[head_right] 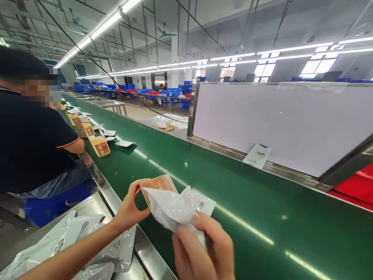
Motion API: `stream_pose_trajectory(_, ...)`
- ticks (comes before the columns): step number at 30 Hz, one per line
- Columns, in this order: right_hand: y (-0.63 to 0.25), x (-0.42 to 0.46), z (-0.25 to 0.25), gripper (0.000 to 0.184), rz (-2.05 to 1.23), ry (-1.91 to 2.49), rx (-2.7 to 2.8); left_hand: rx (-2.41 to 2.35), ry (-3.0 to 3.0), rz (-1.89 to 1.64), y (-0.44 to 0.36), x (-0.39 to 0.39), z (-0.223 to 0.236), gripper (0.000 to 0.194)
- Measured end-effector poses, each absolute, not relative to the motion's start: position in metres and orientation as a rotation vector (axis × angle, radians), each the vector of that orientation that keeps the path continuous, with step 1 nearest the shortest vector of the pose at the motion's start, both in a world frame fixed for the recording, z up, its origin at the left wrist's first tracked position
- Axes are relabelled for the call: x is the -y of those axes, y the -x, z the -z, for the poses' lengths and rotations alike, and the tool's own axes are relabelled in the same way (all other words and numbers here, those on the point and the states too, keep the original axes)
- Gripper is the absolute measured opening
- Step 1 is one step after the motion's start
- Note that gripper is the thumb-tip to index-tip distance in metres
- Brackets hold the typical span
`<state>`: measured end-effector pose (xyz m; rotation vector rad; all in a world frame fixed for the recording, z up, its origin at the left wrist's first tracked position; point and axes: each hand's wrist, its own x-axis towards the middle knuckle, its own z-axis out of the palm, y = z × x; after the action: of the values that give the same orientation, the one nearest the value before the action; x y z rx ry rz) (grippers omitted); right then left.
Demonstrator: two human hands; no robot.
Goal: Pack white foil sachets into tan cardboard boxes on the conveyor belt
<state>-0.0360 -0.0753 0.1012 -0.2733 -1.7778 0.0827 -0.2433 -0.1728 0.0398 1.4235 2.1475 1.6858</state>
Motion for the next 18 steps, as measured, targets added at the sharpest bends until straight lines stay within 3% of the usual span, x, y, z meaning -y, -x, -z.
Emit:
stream_pose_trajectory(3,0.041,0.075,-0.092,0.024,0.005,0.174,1.937,-2.185,-1.51,-1.732,0.211,0.168,-0.042,0.069)
stream_pose_trajectory(6,0.028,0.07,-0.083,0.041,-0.078,0.113,2.252,-2.217,-1.858,-1.688,0.195,0.165,-0.039,0.065)
stream_pose_trajectory(10,0.001,0.067,-0.079,0.085,-0.55,0.042,2.67,-2.195,-2.15,-1.556,0.172,0.159,-0.028,0.067)
stream_pose_trajectory(12,-0.006,0.066,-0.077,0.097,-0.881,0.06,2.73,-2.179,-2.156,-1.548,0.157,0.155,-0.024,0.068)
stream_pose_trajectory(15,-0.009,0.061,-0.072,0.085,-1.032,0.162,2.627,-2.184,-2.115,-1.53,0.137,0.15,-0.021,0.073)
stream_pose_trajectory(18,-0.022,0.043,-0.064,0.048,-0.695,0.12,2.463,-2.081,-2.082,-1.429,0.125,0.149,-0.023,0.083)
